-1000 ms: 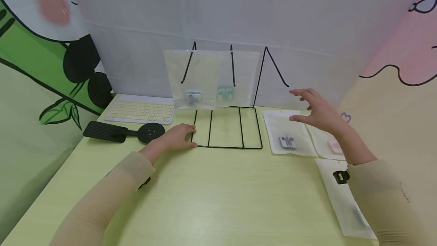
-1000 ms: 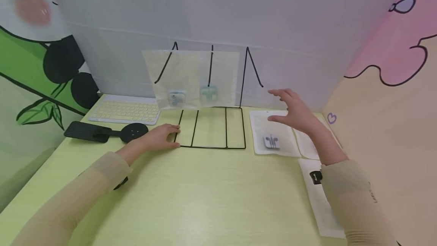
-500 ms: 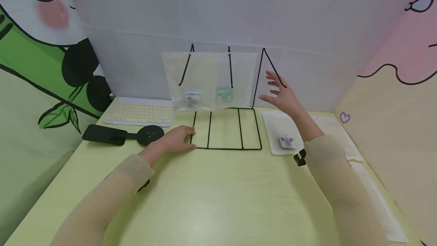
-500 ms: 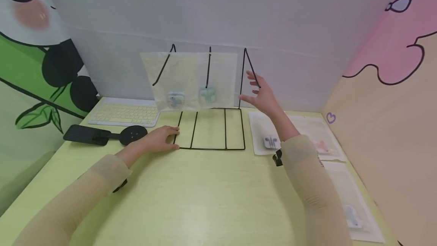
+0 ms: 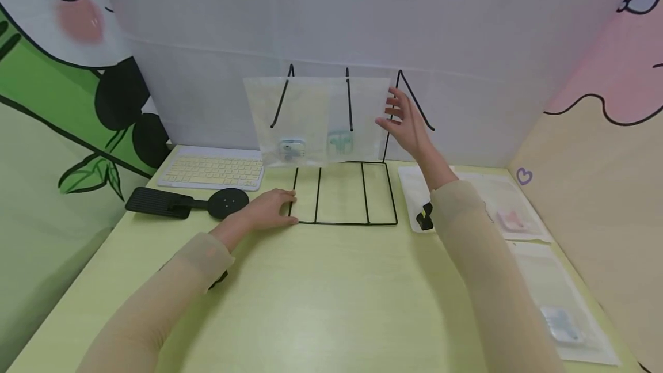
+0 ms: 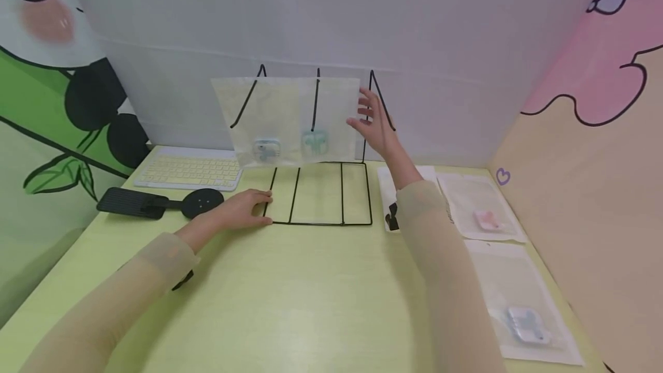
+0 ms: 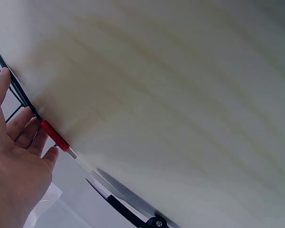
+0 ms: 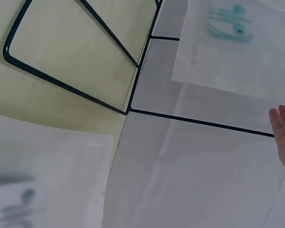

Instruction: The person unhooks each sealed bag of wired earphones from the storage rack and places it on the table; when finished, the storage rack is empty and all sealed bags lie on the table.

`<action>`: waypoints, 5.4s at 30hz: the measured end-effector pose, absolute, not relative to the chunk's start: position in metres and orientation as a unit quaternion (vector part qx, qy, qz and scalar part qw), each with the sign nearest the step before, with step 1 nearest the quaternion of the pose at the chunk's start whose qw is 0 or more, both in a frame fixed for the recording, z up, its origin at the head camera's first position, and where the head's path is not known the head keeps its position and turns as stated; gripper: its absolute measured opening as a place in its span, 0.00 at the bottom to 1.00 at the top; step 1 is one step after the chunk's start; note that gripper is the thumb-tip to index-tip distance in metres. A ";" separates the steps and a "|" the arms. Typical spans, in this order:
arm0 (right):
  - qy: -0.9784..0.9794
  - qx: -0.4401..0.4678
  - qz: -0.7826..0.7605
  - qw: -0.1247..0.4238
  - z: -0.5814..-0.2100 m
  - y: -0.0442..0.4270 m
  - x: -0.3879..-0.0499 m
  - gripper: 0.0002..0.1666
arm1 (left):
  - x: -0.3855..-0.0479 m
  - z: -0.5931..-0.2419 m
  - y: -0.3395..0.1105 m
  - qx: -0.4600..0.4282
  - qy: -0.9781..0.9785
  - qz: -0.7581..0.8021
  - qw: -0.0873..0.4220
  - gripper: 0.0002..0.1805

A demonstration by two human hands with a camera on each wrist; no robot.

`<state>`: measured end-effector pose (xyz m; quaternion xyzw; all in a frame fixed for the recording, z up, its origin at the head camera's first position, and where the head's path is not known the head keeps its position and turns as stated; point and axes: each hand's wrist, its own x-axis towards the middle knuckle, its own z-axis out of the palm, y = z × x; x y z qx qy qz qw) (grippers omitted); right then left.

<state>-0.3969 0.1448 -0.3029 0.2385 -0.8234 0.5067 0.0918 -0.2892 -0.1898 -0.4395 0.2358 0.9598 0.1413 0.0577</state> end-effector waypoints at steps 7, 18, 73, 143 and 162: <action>-0.822 0.224 0.513 0.109 -0.305 0.139 -0.407 0.40 | -0.290 -0.440 -0.190 0.237 0.959 0.140 0.064 0.36; -0.812 0.251 0.509 0.139 -0.286 0.129 -0.372 0.34 | -0.287 -0.437 -0.190 0.234 0.959 0.143 0.068 0.36; -0.678 0.353 0.588 0.264 -0.328 0.156 -0.287 0.21 | -0.291 -0.442 -0.194 0.243 0.958 0.141 0.050 0.36; -0.869 0.252 0.423 0.057 -0.369 0.349 -0.205 0.29 | -0.286 -0.435 -0.189 0.240 0.957 0.150 0.059 0.36; -0.887 0.354 0.297 -0.001 -0.404 0.384 -0.210 0.37 | -0.285 -0.435 -0.190 0.239 0.959 0.141 0.061 0.35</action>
